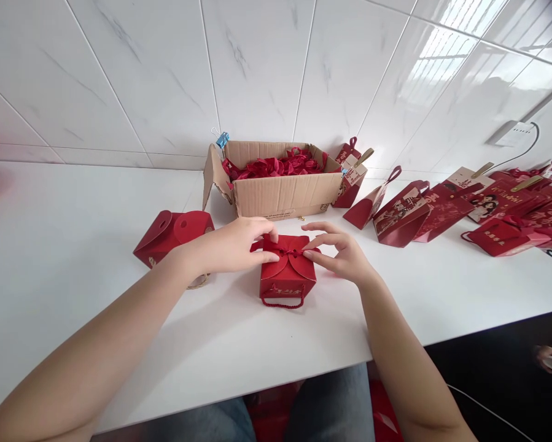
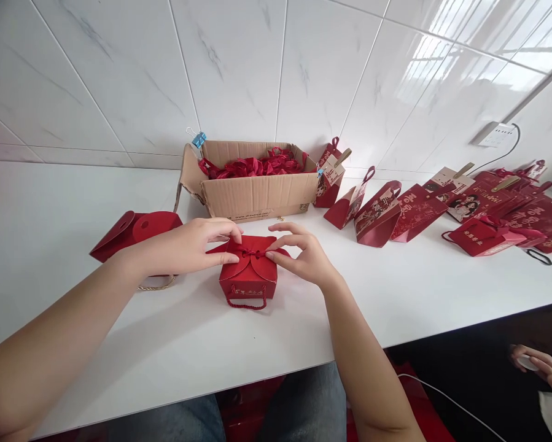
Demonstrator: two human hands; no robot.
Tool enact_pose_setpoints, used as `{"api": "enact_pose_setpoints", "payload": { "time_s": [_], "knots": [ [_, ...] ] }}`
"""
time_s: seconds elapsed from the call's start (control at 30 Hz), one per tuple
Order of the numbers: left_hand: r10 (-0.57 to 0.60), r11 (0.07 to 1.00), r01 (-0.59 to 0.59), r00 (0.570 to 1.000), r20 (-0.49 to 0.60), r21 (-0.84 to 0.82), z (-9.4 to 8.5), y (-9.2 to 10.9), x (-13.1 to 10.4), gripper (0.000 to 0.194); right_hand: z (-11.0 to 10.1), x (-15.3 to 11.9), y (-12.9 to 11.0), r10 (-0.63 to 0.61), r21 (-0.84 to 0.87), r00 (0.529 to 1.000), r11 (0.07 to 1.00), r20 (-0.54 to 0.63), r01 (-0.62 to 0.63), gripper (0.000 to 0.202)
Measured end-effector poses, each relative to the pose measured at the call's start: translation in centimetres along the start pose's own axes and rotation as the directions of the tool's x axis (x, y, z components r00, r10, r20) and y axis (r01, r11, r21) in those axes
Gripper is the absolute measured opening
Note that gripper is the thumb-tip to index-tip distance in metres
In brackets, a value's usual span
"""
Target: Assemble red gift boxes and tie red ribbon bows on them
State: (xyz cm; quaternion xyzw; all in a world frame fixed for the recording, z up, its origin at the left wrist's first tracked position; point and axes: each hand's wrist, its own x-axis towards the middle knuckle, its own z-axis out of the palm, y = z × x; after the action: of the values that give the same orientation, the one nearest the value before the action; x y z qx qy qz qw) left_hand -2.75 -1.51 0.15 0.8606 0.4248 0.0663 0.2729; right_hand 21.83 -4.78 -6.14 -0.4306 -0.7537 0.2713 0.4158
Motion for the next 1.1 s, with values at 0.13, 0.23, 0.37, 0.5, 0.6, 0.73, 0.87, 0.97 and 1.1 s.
{"api": "enact_pose_setpoints", "payload": {
  "time_s": [0.13, 0.23, 0.37, 0.5, 0.6, 0.73, 0.87, 0.97, 1.1],
  "knots": [
    [0.038, 0.994, -0.032, 0.998, -0.056, 0.107, 0.2, 0.4, -0.3, 0.023, 0.1, 0.0, 0.1, -0.071, -0.063, 0.996, 0.996, -0.051, 0.068, 0.005],
    [0.040, 0.980, -0.024, 0.996, -0.079, 0.196, 0.3, 1.0, -0.7, 0.023, 0.0, 0.0, 0.1, -0.094, -0.078, 0.993, 0.993, -0.066, 0.089, 0.005],
    [-0.003, 0.978, 0.019, 0.997, -0.078, 0.207, 0.1, 1.3, -0.9, 0.025, -0.4, 0.1, -0.3, -0.041, -0.047, 0.999, 0.998, -0.023, 0.040, 0.008],
    [-0.023, 0.992, 0.027, 0.999, -0.036, 0.121, -0.1, 0.8, -0.8, 0.026, -0.8, 0.0, -0.5, 0.021, -0.042, 1.000, 0.999, 0.003, -0.020, 0.010],
    [-0.040, 0.998, 0.041, 0.999, -0.024, 0.044, -0.2, 0.6, -0.8, 0.025, -1.0, -0.2, -0.4, 0.044, -0.039, 0.998, 0.998, 0.034, -0.043, 0.012],
    [-0.030, 0.999, 0.031, 0.999, -0.038, 0.031, -0.2, 0.5, -0.6, 0.024, -1.3, -0.3, -0.5, 0.099, -0.054, 0.991, 0.994, 0.087, -0.094, 0.016],
    [-0.025, 0.999, 0.027, 0.998, -0.058, 0.034, -0.2, 0.1, -0.4, 0.023, -1.5, -0.2, -0.6, 0.143, -0.045, 0.981, 0.989, 0.129, -0.138, 0.019],
    [-0.049, 0.998, 0.052, 0.994, -0.093, 0.036, -0.2, 0.0, -0.4, 0.024, -1.5, -0.2, -0.5, 0.189, 0.014, 0.970, 0.981, 0.150, -0.193, 0.024],
    [-0.148, 0.989, 0.147, 0.988, -0.045, -0.022, -0.4, 0.6, -0.7, 0.031, -1.7, -0.1, -0.1, 0.331, 0.113, 0.903, 0.921, 0.274, -0.372, 0.047]
  ]
}}
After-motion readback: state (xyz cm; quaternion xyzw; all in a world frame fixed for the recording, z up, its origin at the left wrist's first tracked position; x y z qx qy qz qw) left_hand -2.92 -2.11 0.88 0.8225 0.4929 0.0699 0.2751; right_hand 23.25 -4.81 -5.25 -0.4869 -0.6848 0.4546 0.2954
